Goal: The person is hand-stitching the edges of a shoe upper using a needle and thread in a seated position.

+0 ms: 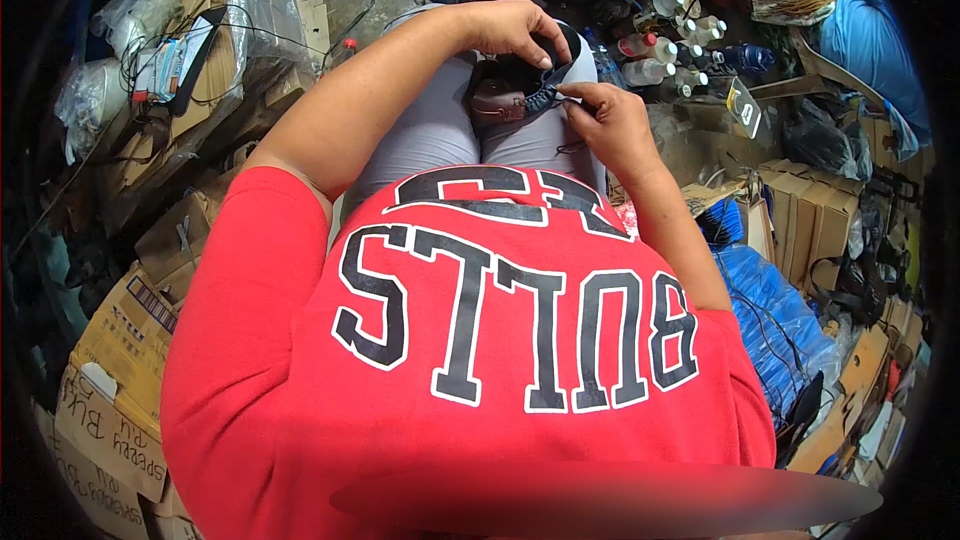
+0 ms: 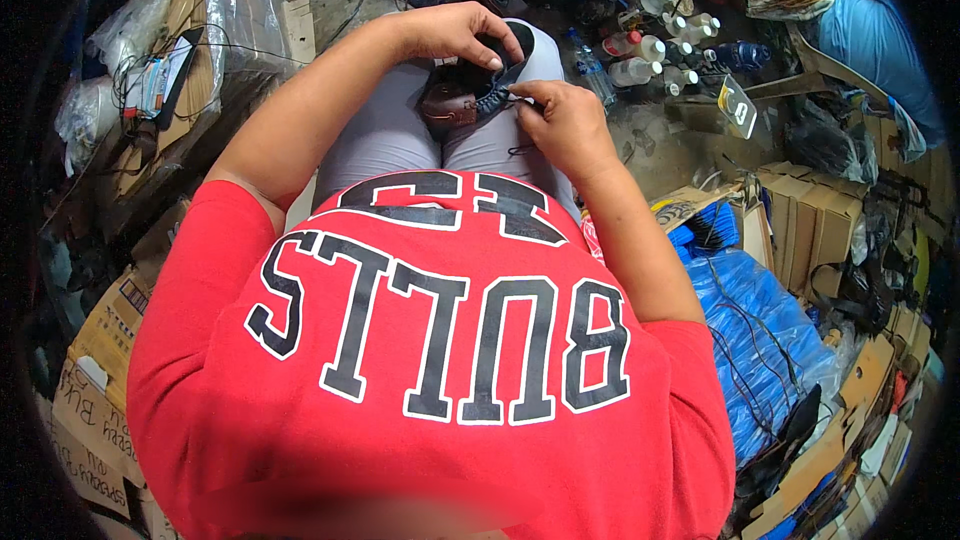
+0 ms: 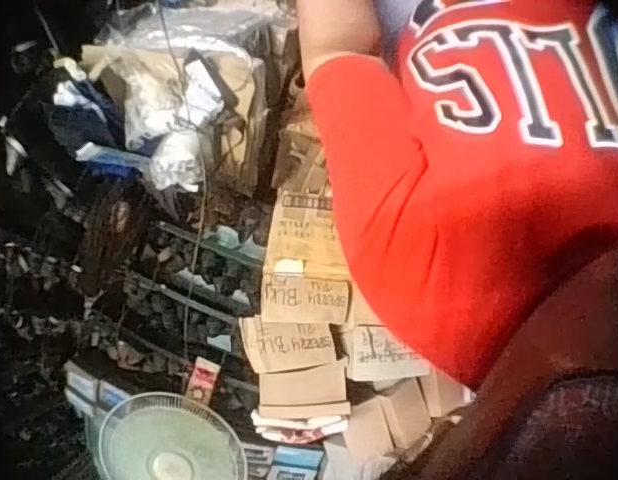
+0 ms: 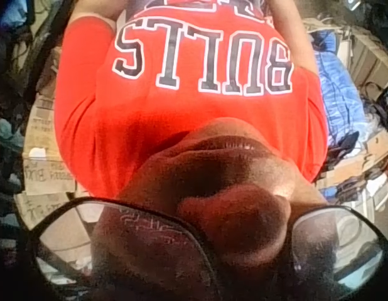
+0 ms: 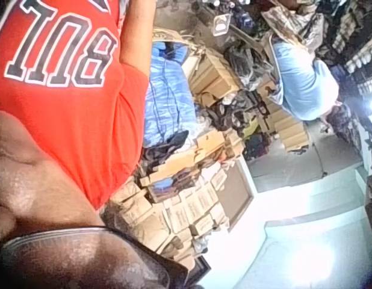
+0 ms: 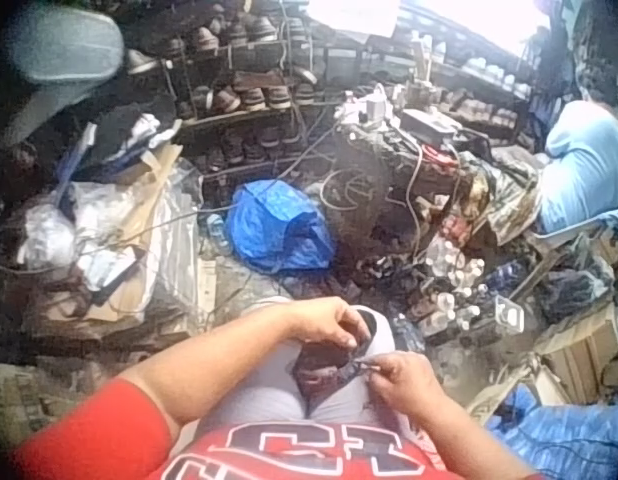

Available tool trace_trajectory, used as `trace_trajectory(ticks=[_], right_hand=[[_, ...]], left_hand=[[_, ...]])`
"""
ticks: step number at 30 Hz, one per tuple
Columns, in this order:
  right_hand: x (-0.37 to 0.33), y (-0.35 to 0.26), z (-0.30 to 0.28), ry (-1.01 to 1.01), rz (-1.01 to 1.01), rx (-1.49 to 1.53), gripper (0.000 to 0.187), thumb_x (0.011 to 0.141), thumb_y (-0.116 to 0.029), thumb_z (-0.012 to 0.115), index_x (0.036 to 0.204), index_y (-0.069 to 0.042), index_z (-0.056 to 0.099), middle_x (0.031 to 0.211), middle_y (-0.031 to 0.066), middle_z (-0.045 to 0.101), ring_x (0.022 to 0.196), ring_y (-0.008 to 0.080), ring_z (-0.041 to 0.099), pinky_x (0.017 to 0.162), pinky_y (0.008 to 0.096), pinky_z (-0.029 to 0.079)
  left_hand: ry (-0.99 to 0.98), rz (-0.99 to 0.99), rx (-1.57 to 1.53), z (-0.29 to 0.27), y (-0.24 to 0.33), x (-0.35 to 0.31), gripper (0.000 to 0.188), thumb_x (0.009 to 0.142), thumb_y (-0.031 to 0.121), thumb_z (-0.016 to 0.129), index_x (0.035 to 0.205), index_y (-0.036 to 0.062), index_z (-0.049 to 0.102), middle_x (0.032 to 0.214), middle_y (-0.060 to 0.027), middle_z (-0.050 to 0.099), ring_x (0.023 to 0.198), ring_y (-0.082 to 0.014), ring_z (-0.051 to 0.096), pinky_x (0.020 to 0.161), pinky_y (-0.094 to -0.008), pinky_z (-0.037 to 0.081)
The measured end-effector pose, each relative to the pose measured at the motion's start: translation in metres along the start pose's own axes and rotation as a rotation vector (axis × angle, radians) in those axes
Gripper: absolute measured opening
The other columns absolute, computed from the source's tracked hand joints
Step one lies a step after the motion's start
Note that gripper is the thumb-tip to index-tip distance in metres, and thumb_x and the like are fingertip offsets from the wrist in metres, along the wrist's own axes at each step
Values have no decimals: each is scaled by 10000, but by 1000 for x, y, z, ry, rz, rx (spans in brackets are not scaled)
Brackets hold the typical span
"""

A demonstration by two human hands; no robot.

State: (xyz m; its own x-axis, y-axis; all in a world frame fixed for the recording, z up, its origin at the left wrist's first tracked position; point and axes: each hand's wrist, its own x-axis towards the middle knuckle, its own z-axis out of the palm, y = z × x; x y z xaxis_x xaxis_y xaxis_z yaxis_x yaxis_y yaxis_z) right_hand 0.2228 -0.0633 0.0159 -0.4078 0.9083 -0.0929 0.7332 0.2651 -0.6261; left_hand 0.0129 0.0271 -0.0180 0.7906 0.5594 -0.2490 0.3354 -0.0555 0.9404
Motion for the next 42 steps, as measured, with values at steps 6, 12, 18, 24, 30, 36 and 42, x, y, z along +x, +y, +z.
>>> trace_trajectory(ticks=[6, 12, 18, 24, 30, 36, 42], right_hand=[[0, 15, 5, -59, 105, 318, 240, 778, -99, 664, 1017, -105, 688, 797, 103, 674, 678, 181, 637, 664, 279, 491], [-7, 17, 21, 72, 82, 348, 218, 790, -124, 680, 1007, -106, 690, 807, 107, 678, 668, 150, 634, 640, 271, 486], [5, 6, 4, 2, 32, 63, 206, 791, -125, 676, 995, -104, 697, 789, 101, 657, 685, 152, 620, 656, 273, 478], [18, 39, 0, -256, 98, 481, 211, 830, -102, 649, 1034, -113, 701, 889, 14, 550, 846, 106, 536, 739, 241, 440], [26, 56, 2, -329, 111, 663, 200, 844, -81, 632, 1033, -83, 698, 938, 19, 571, 864, 101, 542, 775, 230, 441], [23, 44, 14, -175, 111, 567, 171, 810, -82, 677, 977, -73, 711, 889, 11, 579, 812, 93, 552, 726, 231, 450], [20, 11, 3, 7, -78, 130, 171, 722, -102, 726, 892, -120, 721, 747, 76, 609, 688, 193, 599, 630, 288, 467]], left_hand=[[2, -2, -69, 0, -4, -3, 299, 783, 79, 673, 1081, 52, 657, 1032, -33, 646, 945, -123, 565, 890, -267, 422], [14, -19, -109, 2, -7, 0, 300, 783, 85, 677, 1079, 43, 654, 1033, -32, 643, 942, -111, 561, 886, -264, 422], [69, 26, 52, 4, 0, 3, 246, 777, 91, 688, 1016, 47, 652, 957, -23, 646, 908, -121, 565, 867, -272, 430], [23, 100, 57, 0, -9, 2, 322, 742, 69, 707, 1054, 63, 629, 1055, -61, 604, 1033, -169, 529, 927, -300, 393], [28, 80, 75, 2, -5, 2, 399, 690, 24, 732, 1072, 66, 625, 1071, -61, 588, 1057, -177, 519, 943, -306, 386], [82, 81, 88, 5, -6, 3, 402, 673, 13, 739, 1057, 61, 631, 1056, -60, 592, 1015, -173, 539, 901, -300, 416], [350, 186, 380, 6, -2, -14, 389, 671, 26, 699, 1047, 61, 607, 1068, -101, 561, 1031, -210, 526, 891, -315, 423]])
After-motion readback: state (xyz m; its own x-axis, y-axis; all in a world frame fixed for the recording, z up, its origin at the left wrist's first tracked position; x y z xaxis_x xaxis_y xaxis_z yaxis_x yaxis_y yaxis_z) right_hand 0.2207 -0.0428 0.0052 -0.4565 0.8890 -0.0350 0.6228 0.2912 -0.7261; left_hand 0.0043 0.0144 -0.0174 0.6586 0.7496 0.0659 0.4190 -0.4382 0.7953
